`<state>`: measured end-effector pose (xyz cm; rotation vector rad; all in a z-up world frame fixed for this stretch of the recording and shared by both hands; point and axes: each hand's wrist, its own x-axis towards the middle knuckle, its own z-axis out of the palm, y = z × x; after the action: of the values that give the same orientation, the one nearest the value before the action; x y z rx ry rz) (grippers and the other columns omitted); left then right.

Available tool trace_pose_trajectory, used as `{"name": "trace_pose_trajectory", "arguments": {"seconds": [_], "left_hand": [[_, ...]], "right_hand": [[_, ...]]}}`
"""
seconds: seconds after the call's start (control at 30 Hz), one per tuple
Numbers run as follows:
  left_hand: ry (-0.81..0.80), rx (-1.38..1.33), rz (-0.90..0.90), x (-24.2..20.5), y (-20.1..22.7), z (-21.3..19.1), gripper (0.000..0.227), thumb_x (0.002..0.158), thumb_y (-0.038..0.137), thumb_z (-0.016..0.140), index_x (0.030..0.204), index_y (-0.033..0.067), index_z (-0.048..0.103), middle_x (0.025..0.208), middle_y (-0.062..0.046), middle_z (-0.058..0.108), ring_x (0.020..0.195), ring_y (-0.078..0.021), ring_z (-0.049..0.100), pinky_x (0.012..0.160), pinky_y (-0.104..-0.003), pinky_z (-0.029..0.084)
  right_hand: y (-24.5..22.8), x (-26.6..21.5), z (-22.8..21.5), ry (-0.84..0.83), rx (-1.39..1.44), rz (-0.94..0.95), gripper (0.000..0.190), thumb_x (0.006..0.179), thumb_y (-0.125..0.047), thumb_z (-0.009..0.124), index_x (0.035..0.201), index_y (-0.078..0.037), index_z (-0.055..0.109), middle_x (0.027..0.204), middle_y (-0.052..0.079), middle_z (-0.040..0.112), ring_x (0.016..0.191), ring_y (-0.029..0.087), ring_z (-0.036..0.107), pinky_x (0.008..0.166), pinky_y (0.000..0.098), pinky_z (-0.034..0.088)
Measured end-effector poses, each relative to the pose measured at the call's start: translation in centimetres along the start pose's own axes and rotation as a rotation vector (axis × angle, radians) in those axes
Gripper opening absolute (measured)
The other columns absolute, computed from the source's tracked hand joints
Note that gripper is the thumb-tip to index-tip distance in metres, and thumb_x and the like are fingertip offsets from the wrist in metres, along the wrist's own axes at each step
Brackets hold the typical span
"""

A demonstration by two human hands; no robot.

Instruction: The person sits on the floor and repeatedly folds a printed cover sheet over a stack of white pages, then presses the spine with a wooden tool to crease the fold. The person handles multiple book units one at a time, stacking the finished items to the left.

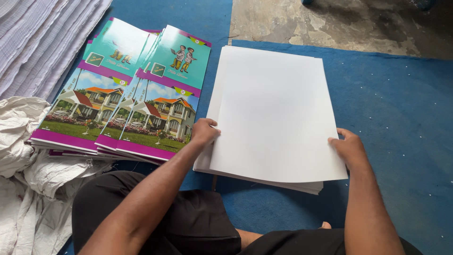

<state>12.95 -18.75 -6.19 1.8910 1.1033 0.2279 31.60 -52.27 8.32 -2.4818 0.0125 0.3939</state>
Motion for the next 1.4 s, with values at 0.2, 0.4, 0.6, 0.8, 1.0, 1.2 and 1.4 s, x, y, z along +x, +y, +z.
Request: {"name": "trace_pose_trajectory", "arguments": {"seconds": [0.2, 0.4, 0.6, 0.8, 1.0, 1.2, 1.4], "left_hand": [[-0.025, 0.042, 0.041, 1.6, -1.9, 2.1, 0.036, 0.074, 0.018, 0.084, 0.108, 0.0101, 0.079, 0.11, -0.014, 0.077, 0.101, -0.0251, 0.074, 0.095, -0.034, 0.056], [-0.04, 0.0, 0.084, 2.2, -1.6, 2.8, 0.032, 0.073, 0.017, 0.083, 0.105, 0.0108, 0.079, 0.106, -0.013, 0.078, 0.098, -0.0246, 0.076, 0.092, -0.033, 0.057], [-0.006, 0.088, 0.138, 2.1, -0.6, 3.0, 0.027, 0.072, 0.015, 0.081, 0.099, 0.0119, 0.08, 0.098, -0.016, 0.077, 0.093, -0.0305, 0.074, 0.09, -0.037, 0.057], [0.067, 0.393, 0.351, 1.9, -0.3, 4.2, 0.013, 0.08, 0.004, 0.067, 0.089, 0.0044, 0.076, 0.102, -0.025, 0.07, 0.098, -0.0399, 0.069, 0.093, -0.044, 0.055], [0.121, 0.18, 0.38, 1.5, -0.1, 4.5, 0.022, 0.072, -0.001, 0.067, 0.091, 0.0035, 0.076, 0.104, -0.028, 0.062, 0.096, -0.0456, 0.064, 0.088, -0.048, 0.052], [-0.155, -0.096, 0.095, 2.6, 1.5, 2.8, 0.038, 0.094, 0.036, 0.067, 0.083, 0.0014, 0.077, 0.079, -0.018, 0.073, 0.08, -0.0335, 0.073, 0.081, -0.045, 0.057], [-0.089, -0.059, 0.145, 2.0, 1.4, 3.7, 0.026, 0.075, 0.032, 0.075, 0.085, 0.0084, 0.082, 0.082, -0.012, 0.078, 0.083, -0.0261, 0.076, 0.084, -0.038, 0.057]], "right_hand": [[-0.3, 1.0, -0.3, 0.007, 0.025, -0.218, 0.041, 0.1, -0.036, 0.059, 0.131, -0.012, 0.07, 0.127, 0.014, 0.071, 0.119, 0.03, 0.067, 0.1, 0.0451, 0.052], [-1.7, 0.4, 2.0, 0.0, 0.005, -0.51, 0.046, 0.094, -0.044, 0.064, 0.131, -0.016, 0.068, 0.15, 0.012, 0.053, 0.134, 0.032, 0.054, 0.106, 0.0503, 0.05], [-3.0, -0.9, 6.6, -0.101, -0.062, -0.662, 0.048, 0.092, -0.042, 0.062, 0.136, -0.022, 0.065, 0.159, 0.02, 0.035, 0.144, 0.04, 0.033, 0.105, 0.059, 0.045], [-3.9, -1.6, 10.8, -0.036, -0.36, -0.972, 0.043, 0.097, -0.039, 0.061, 0.137, -0.023, 0.066, 0.156, 0.019, 0.041, 0.149, 0.037, 0.031, 0.118, 0.0613, 0.021], [-5.0, -1.6, 13.6, -0.006, -0.428, -1.056, 0.043, 0.096, -0.041, 0.061, 0.135, -0.022, 0.067, 0.153, 0.017, 0.046, 0.148, 0.033, 0.034, 0.118, 0.0559, 0.02], [-5.9, -1.4, 17.1, 0.019, -0.524, -1.174, 0.041, 0.097, -0.034, 0.061, 0.136, -0.021, 0.066, 0.15, 0.017, 0.052, 0.145, 0.031, 0.039, 0.114, 0.0526, 0.025], [-6.5, -0.8, 18.5, 0.0, -0.476, -1.206, 0.044, 0.097, -0.028, 0.063, 0.14, -0.018, 0.064, 0.147, 0.013, 0.058, 0.143, 0.026, 0.044, 0.115, 0.0521, 0.032]]}}
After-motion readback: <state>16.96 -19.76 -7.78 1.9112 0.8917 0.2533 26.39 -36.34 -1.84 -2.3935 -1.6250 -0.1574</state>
